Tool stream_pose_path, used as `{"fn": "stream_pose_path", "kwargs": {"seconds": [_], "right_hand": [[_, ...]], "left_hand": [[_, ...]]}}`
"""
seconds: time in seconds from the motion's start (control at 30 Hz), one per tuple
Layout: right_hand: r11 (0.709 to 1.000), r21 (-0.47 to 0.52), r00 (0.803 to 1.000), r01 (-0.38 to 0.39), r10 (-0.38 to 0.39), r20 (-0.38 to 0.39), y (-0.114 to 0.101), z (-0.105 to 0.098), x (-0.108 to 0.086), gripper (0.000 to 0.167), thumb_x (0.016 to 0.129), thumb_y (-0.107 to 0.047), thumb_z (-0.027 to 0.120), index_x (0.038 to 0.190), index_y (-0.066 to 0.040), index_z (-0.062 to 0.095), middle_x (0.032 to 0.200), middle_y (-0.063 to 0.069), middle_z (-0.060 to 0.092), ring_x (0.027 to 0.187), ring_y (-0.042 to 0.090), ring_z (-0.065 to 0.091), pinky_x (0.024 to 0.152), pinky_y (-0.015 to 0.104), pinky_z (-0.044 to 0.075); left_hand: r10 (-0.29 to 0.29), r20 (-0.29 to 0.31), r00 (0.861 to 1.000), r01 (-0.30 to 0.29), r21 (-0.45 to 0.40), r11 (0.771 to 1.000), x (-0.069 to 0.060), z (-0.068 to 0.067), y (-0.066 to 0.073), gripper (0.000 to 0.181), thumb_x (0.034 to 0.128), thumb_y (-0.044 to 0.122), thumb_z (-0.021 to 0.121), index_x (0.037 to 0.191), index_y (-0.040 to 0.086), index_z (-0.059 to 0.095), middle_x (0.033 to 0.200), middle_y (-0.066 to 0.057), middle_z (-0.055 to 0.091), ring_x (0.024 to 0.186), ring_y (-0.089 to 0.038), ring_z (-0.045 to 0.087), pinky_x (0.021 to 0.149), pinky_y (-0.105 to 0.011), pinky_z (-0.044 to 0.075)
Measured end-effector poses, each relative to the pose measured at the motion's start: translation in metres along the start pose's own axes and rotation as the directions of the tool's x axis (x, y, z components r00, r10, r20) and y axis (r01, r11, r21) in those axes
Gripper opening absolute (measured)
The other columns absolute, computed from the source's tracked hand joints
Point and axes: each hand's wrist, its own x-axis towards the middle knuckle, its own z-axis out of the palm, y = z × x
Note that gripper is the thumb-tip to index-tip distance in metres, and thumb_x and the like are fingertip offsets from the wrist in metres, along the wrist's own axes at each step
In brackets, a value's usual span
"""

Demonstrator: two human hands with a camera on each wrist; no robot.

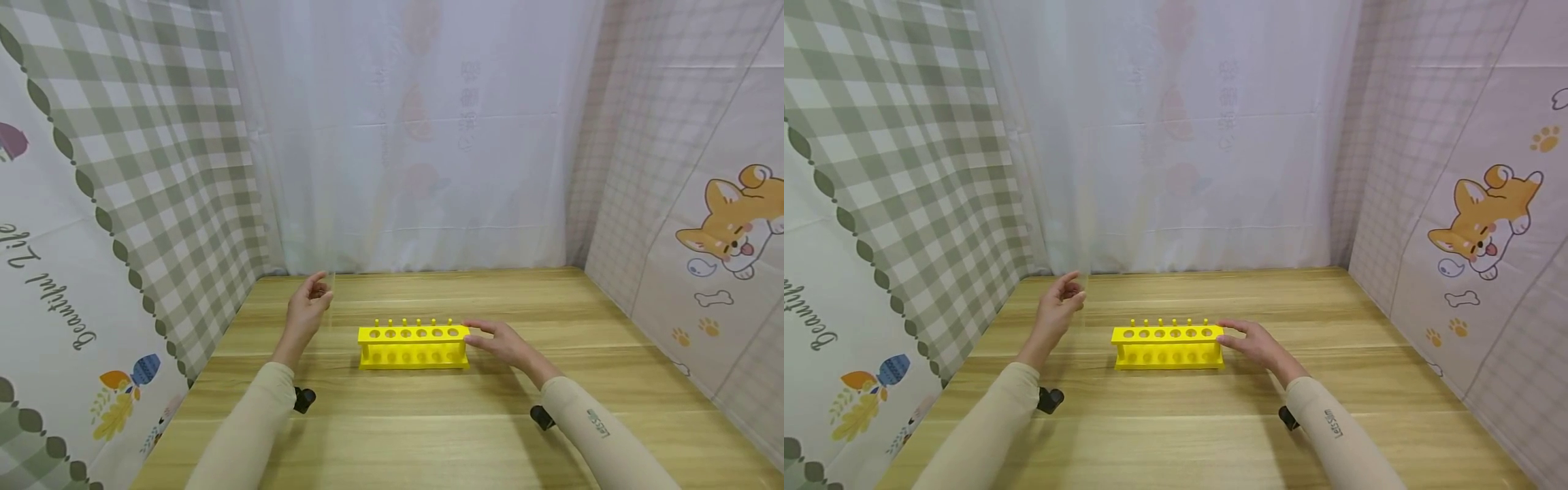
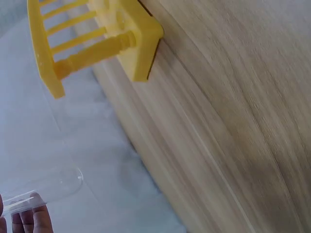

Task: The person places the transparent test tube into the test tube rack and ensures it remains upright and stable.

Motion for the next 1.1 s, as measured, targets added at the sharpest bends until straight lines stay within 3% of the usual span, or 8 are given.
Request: {"fn": "stream_pose_path", "kwargs": {"seconds": [0.07,0.27,0.3,0.57,1.1], "right_hand": [[1.0,0.0,1.0,-0.001,0.001,0.001,-0.001,0.0,0.0,0.059,0.099,-0.039,0.06,0.144,-0.002,0.05,0.147,0.024,0.046,0.138,0.048,0.033,0.107,0.066,0.03],[1.0,-0.006,1.0,0.005,-0.005,0.003,-0.001,-0.001,-0.001,0.059,0.1,-0.039,0.06,0.144,-0.001,0.05,0.147,0.024,0.046,0.138,0.048,0.033,0.107,0.066,0.03],[1.0,-0.005,1.0,0.004,-0.004,0.004,-0.001,-0.001,-0.001,0.059,0.1,-0.039,0.06,0.144,-0.001,0.05,0.147,0.024,0.046,0.138,0.048,0.033,0.107,0.066,0.03],[1.0,-0.002,1.0,0.002,-0.002,0.006,-0.002,-0.001,-0.001,0.059,0.1,-0.039,0.059,0.144,-0.001,0.05,0.147,0.023,0.046,0.138,0.049,0.033,0.107,0.066,0.03],[1.0,-0.005,1.0,0.01,-0.01,0.006,-0.001,-0.001,0.0,0.059,0.099,-0.038,0.06,0.144,-0.001,0.05,0.146,0.023,0.047,0.138,0.049,0.033,0.107,0.066,0.029]], "left_hand": [[0.012,0.014,1.0,-0.012,-0.005,1.0,-0.004,0.005,0.008,0.047,0.0958,-0.002,0.061,0.142,-0.001,0.05,0.116,-0.021,0.06,0.108,-0.031,0.057,0.075,-0.014,0.048],[0.057,0.01,0.998,-0.056,-0.058,0.997,-0.007,0.022,0.014,0.046,0.0949,-0.003,0.062,0.14,-0.001,0.051,0.115,-0.023,0.061,0.106,-0.032,0.058,0.075,-0.017,0.051],[0.063,0.001,0.998,-0.063,-0.076,0.995,-0.005,0.025,0.01,0.046,0.0946,-0.003,0.063,0.14,0.0,0.052,0.114,-0.022,0.061,0.104,-0.03,0.058,0.074,-0.017,0.052],[0.047,-0.027,0.999,-0.052,-0.218,0.975,-0.009,0.044,0.021,0.046,0.0922,-0.006,0.064,0.136,0.002,0.053,0.11,-0.018,0.061,0.096,-0.02,0.057,0.075,-0.021,0.054],[0.101,-0.018,0.995,-0.103,-0.226,0.969,-0.024,0.067,0.013,0.044,0.0924,-0.005,0.065,0.134,0.004,0.053,0.112,-0.019,0.061,0.099,-0.024,0.057,0.078,-0.018,0.052]]}}
